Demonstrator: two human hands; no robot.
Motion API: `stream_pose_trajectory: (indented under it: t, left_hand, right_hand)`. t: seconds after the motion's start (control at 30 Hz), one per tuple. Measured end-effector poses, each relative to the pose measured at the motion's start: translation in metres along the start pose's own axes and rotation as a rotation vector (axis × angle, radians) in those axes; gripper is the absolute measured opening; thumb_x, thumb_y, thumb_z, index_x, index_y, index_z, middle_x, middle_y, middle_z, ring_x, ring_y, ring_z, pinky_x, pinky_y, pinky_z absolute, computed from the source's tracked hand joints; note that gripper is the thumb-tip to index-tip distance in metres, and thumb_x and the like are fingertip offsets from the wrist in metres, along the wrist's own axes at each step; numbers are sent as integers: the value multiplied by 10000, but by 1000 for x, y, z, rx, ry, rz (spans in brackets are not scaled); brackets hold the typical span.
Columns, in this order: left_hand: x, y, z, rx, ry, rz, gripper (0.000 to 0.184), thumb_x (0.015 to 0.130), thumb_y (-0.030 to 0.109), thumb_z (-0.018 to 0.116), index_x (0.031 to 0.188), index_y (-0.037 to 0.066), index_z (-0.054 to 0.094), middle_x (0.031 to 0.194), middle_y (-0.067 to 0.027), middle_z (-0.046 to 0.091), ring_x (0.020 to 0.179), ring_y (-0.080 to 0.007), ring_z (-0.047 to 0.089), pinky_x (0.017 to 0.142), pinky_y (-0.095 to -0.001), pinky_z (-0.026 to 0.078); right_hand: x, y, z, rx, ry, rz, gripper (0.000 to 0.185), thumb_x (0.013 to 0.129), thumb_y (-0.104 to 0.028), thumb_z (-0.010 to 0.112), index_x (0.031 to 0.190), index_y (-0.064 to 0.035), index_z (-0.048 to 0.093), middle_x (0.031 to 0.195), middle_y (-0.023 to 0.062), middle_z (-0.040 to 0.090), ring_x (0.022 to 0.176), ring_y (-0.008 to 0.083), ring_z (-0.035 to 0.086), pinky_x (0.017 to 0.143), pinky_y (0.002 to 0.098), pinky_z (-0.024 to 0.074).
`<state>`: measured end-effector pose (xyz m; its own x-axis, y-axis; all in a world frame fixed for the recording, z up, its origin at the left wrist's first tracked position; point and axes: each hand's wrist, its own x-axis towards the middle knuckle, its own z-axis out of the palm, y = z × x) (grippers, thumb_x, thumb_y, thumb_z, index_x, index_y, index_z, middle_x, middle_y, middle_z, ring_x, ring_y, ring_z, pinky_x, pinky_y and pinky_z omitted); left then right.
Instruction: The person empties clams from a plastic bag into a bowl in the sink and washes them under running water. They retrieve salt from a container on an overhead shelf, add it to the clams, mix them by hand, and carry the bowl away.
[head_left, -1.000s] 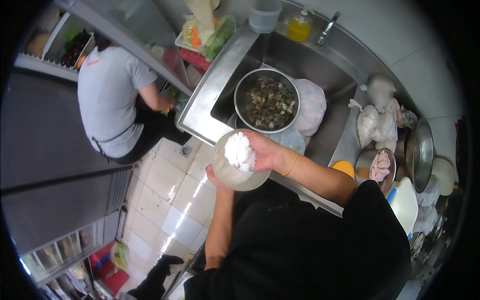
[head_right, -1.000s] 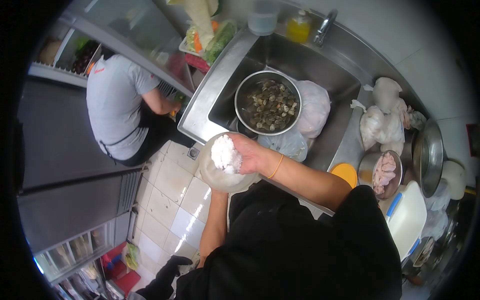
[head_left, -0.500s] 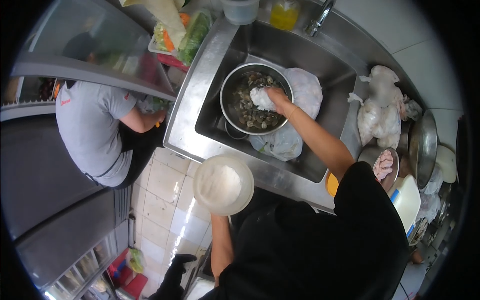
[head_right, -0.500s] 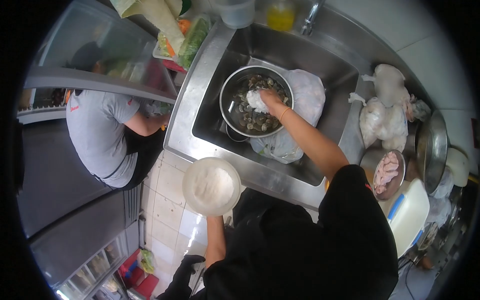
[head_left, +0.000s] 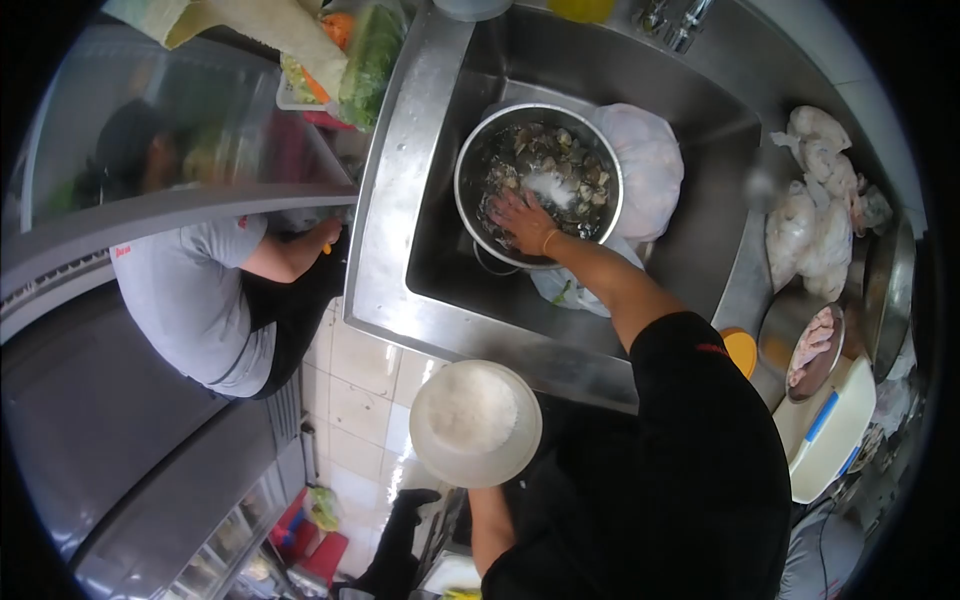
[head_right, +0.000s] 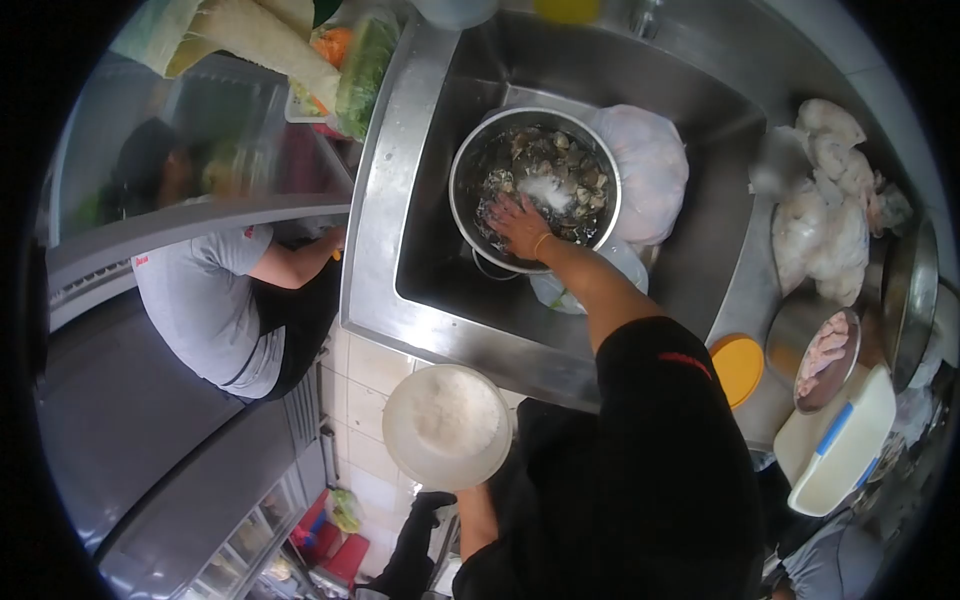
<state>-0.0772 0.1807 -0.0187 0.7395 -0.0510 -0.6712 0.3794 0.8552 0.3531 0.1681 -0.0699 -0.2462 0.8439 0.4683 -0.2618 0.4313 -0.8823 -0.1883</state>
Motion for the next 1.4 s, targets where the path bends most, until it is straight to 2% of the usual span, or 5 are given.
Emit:
stream_pose_trajectory:
  t: [0.37, 0.6, 0.77, 1.03, 1.4]
  left_hand:
    - [8, -4, 3, -11, -32, 23, 750, 831, 545, 469, 1375, 29, 479, 1376, -163, 524, 1235, -346, 525, 1051, -484, 440]
    - [34, -5, 36, -43, -186, 72, 738, 836, 544, 462, 1371, 37, 485, 1375, -161, 526, 1230, -344, 531, 1050, -483, 442]
    - [55, -10, 49, -55, -255, 77, 728, 831, 530, 467, 1362, 34, 494, 1365, -167, 532, 1210, -343, 546, 1046, -478, 445]
    - [46, -19, 85, 23, -376, 76, 752, 796, 446, 534, 1397, 3, 446, 1354, -174, 534, 1216, -318, 541, 1039, -420, 437]
    - [33, -41, 66, 0, -346, 7, 774, 791, 427, 569, 1411, -11, 419, 1309, -159, 559, 1157, -281, 568, 1000, -376, 457]
  right_hand:
    - [-37, 49, -49, 566, 297, 253, 344, 648, -26, 713, 985, -61, 652, 1081, 132, 610, 1047, 359, 592, 902, 410, 482]
    - [-101, 53, -143, 401, 786, 277, 284, 789, -117, 726, 1052, -19, 681, 1075, 191, 664, 951, 373, 650, 834, 422, 528]
    - [-172, -48, -291, 1166, 562, 55, 207, 825, -92, 708, 1018, -20, 697, 1022, 196, 677, 941, 367, 658, 820, 387, 531]
    - [-184, -115, -221, 369, 212, -523, 510, 844, -134, 623, 1277, 90, 473, 1303, 232, 522, 1232, 364, 507, 1036, 436, 403]
    - [-203, -131, -202, 1222, -491, 18, 315, 898, -271, 567, 1079, -23, 634, 1152, 201, 625, 1054, 354, 611, 837, 420, 490]
